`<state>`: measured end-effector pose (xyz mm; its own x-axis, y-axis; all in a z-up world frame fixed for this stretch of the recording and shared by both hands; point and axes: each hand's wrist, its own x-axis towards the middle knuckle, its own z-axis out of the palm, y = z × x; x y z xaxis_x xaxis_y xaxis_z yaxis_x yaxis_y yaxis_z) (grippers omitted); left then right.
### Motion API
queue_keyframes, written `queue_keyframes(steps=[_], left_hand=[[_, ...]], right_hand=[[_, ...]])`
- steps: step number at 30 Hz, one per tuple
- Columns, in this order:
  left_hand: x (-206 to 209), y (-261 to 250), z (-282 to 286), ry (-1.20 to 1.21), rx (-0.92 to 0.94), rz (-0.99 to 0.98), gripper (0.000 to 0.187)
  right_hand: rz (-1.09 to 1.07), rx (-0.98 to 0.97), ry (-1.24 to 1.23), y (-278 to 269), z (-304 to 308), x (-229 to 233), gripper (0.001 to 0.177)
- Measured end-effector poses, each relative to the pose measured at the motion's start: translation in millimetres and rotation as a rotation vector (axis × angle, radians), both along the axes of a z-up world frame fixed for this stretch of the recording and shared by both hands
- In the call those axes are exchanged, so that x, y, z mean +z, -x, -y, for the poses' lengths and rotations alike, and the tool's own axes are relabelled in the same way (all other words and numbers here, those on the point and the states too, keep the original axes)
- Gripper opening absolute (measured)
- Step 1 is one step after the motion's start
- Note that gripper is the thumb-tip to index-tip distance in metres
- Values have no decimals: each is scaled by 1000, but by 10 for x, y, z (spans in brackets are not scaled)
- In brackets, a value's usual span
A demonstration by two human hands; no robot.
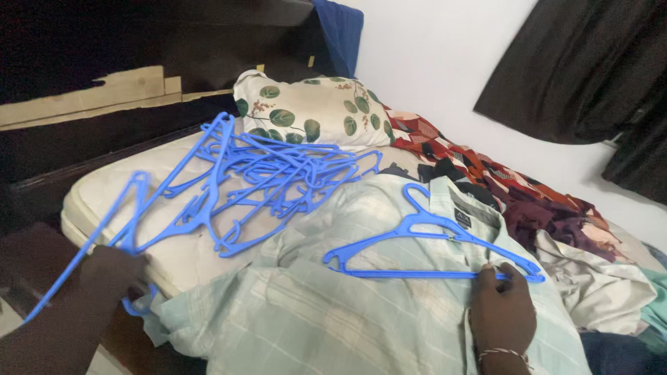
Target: The person buttons a light green plaid shirt laid on a bed, then places a blue plastic hanger into the collar and adjusts the shirt on the hanger. The shirt remains on the bed with the hanger inserted.
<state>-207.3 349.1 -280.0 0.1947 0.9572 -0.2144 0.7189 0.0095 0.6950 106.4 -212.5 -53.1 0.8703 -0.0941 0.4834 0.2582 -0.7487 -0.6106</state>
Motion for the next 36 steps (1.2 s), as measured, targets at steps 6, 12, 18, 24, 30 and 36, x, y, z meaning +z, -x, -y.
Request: queue_keyframes(steps=[6,12,18,24,30,36], left_hand=[[466,95,449,-185,-47,-91,69],[1206,51,790,-556,-82,-64,66],[2079,-334,838,-693,-232,125,54],[2763,-922,1088,-902,-472,339,48],[2706,-1610,979,-954,-687,334,49],[1704,-1577,884,-849,-520,-254,81]], right_hand=[[-24,-5,-2,12,17,1,52],[26,13,20,-2,25,-24,53],[-21,-7,12,22,22,14,52],[-35,-9,-15,54,-7,31,53],[-19,-4,7,83,-8,40,53],[-44,-19,-49,122,-58,104,52]])
